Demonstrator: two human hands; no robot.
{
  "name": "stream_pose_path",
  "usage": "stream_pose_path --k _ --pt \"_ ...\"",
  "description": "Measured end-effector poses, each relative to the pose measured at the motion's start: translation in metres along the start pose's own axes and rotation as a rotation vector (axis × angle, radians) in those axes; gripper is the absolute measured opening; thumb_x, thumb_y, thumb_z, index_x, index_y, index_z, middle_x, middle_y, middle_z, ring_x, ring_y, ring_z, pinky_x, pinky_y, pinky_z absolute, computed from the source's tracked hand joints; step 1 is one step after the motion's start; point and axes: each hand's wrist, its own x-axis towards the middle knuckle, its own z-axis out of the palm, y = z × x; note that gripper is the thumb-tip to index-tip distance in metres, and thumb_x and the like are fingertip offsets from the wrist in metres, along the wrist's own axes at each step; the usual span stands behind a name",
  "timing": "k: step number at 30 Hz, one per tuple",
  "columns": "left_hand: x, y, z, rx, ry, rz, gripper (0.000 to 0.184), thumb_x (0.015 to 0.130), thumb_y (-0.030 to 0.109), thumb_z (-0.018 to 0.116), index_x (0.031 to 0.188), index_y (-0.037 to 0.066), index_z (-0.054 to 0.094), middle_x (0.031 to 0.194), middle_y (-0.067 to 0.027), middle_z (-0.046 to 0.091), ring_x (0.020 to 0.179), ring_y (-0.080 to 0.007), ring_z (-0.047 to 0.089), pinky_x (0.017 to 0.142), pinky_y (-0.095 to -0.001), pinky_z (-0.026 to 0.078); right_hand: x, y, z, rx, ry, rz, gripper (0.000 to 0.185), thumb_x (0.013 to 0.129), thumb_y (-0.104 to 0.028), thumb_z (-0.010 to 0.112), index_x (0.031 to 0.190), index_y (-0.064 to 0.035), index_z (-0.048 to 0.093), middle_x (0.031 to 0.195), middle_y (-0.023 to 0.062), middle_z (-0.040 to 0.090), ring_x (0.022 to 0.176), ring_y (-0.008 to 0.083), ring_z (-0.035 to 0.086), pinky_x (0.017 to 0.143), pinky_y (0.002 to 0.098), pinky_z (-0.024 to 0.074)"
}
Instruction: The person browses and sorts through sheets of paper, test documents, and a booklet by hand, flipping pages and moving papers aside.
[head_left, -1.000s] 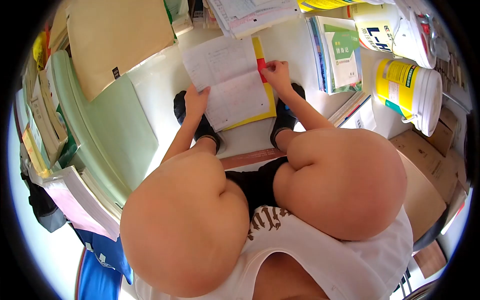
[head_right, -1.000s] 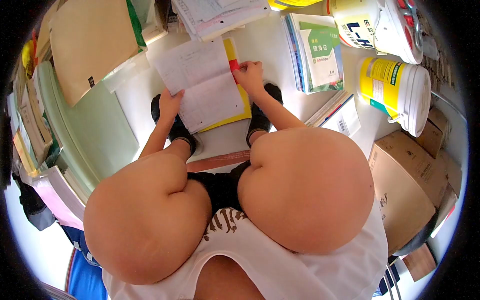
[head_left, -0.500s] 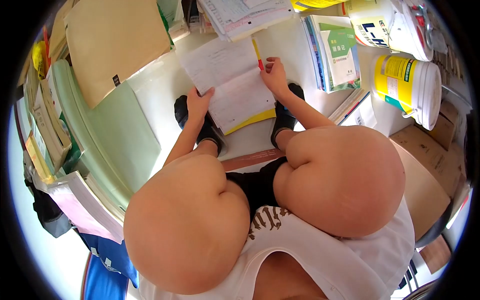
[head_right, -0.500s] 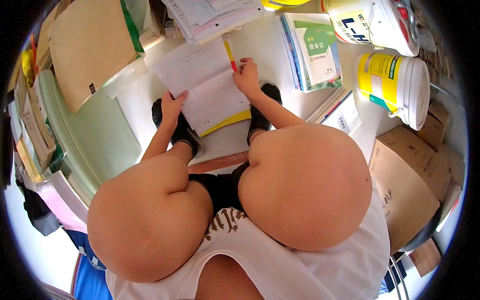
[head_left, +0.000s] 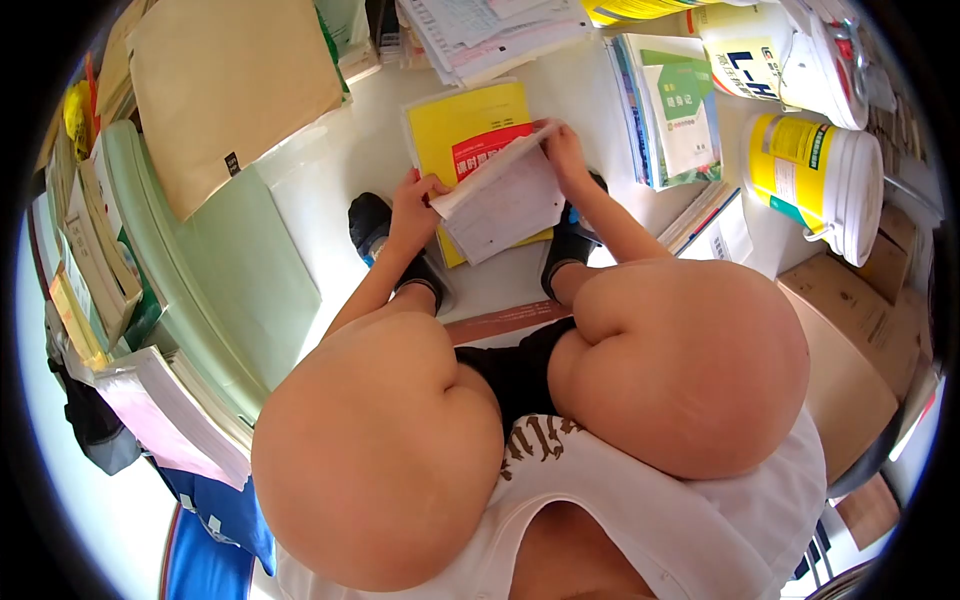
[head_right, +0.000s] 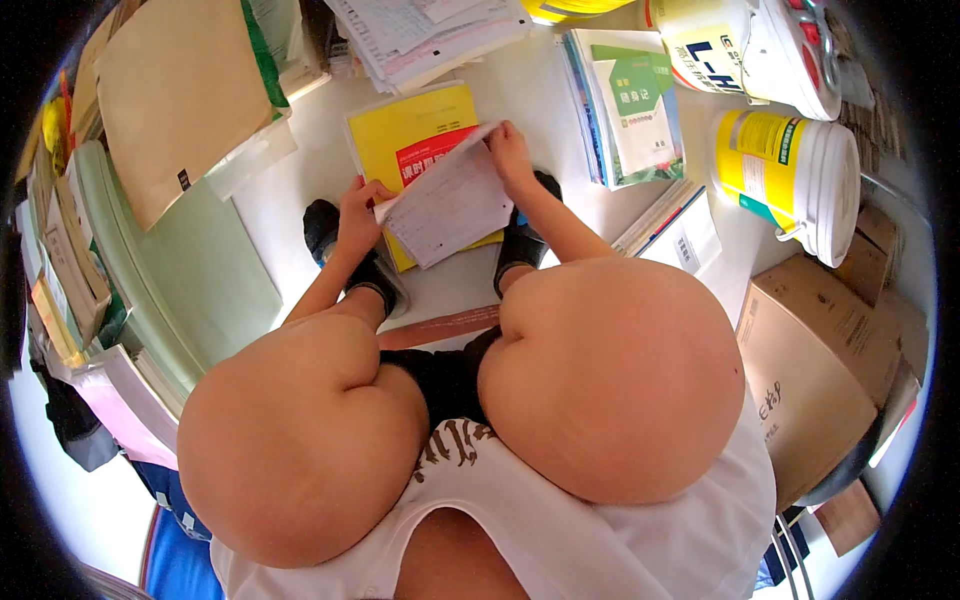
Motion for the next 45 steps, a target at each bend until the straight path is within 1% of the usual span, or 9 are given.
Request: stream_pose_path --k 4,7,10,14,17,23,27,41,45 --pt "-0.009 -0.001 0.005 0.017 0.056 0.116 0.022 0.073 -0.003 0.082 0.091 0.003 0.070 0.104 -0.0147 0.062 0.091 -0.0321 0.066 0.077 -0.0350 0.053 -0.019 -0.047 -0.003 0.134 -0.067 -0.072 0.046 0.103 -0.032 0.063 0.135 0.0003 0.055 0.119 0.0142 0.065 0.107 0.0217 0.064 0.096 0.0336 0.0516" --pt "-0.011 -0.001 0.006 0.030 0.082 0.238 0.023 0.073 -0.005 0.081 0.091 0.004 0.069 0.105 -0.0159 0.063 0.091 -0.0340 0.066 0.077 -0.0353 0.054 -0.006 -0.056 -0.008 -0.005 -0.192 -0.317 0.059 0.099 -0.026 0.071 0.145 -0.0005 0.046 0.128 0.0171 0.062 0.120 0.0252 0.060 0.106 0.0353 0.0481" --pt "-0.016 0.005 0.003 0.080 0.068 0.378 0.026 0.072 -0.005 0.082 0.093 0.005 0.070 0.107 -0.0168 0.064 0.093 -0.0346 0.067 0.077 -0.0353 0.055 -0.007 -0.084 -0.018 0.221 -0.431 -0.179 0.072 0.093 -0.019 0.078 0.151 -0.0012 0.039 0.136 0.0180 0.059 0.130 0.0268 0.055 0.113 0.0373 0.0432" --pt "-0.017 0.008 0.004 0.044 0.047 0.386 0.028 0.072 -0.006 0.081 0.095 0.007 0.069 0.108 -0.0172 0.064 0.095 -0.0352 0.068 0.080 -0.0361 0.055 -0.006 -0.087 -0.018 0.278 -0.661 0.040 0.075 0.091 -0.014 0.079 0.152 -0.0011 0.038 0.141 0.0179 0.058 0.130 0.0279 0.055 0.115 0.0390 0.0431" --pt "-0.014 -0.011 0.011 -0.062 0.063 0.280 0.026 0.074 -0.005 0.080 0.094 0.006 0.068 0.109 -0.0173 0.064 0.095 -0.0350 0.067 0.082 -0.0366 0.055 -0.007 -0.068 -0.011 0.187 -0.764 0.184 0.052 0.092 -0.019 0.078 0.136 -0.0001 0.056 0.129 0.0155 0.067 0.106 0.0240 0.069 0.095 0.0361 0.0562" --pt "-0.002 -0.008 -0.012 -0.030 0.090 0.287 0.016 0.085 0.008 0.076 0.098 0.002 0.069 0.099 -0.0158 0.071 0.093 -0.0267 0.068 0.087 -0.0353 0.053 -0.007 -0.030 -0.026 0.096 -0.590 0.096 0.052 0.093 -0.017 0.076 0.138 -0.0009 0.056 0.129 0.0148 0.067 0.113 0.0224 0.067 0.094 0.0346 0.0574" --pt "-0.013 -0.024 -0.025 -0.448 0.037 -0.318 0.035 0.096 0.015 0.072 0.123 -0.006 0.066 0.118 -0.0121 0.072 0.105 -0.0183 0.066 0.093 -0.0325 0.051 -0.037 -0.059 -0.037 -0.063 -0.385 0.008 0.044 0.095 -0.021 0.075 0.132 -0.0004 0.061 0.121 0.0135 0.070 0.108 0.0210 0.068 0.092 0.0326 0.0561" --pt "-0.009 -0.029 -0.016 -0.685 0.077 -0.389 0.047 0.091 0.005 0.072 0.134 -0.004 0.057 0.125 -0.0122 0.068 0.111 -0.0224 0.064 0.097 -0.0350 0.051 -0.120 -0.120 -0.144 0.169 0.334 -0.468 0.050 0.093 -0.014 0.078 0.137 -0.0021 0.058 0.130 0.0102 0.066 0.114 0.0178 0.064 0.096 0.0322 0.0540" --pt "-0.002 -0.043 -0.005 -0.579 0.103 -0.338 0.049 0.089 0.004 0.073 0.135 -0.002 0.056 0.125 -0.0132 0.068 0.111 -0.0235 0.065 0.097 -0.0360 0.051 -0.136 -0.161 -0.202 0.304 0.206 -0.502 0.047 0.095 -0.011 0.074 0.137 -0.0016 0.055 0.129 0.0108 0.066 0.109 0.0220 0.069 0.094 0.0366 0.0582"
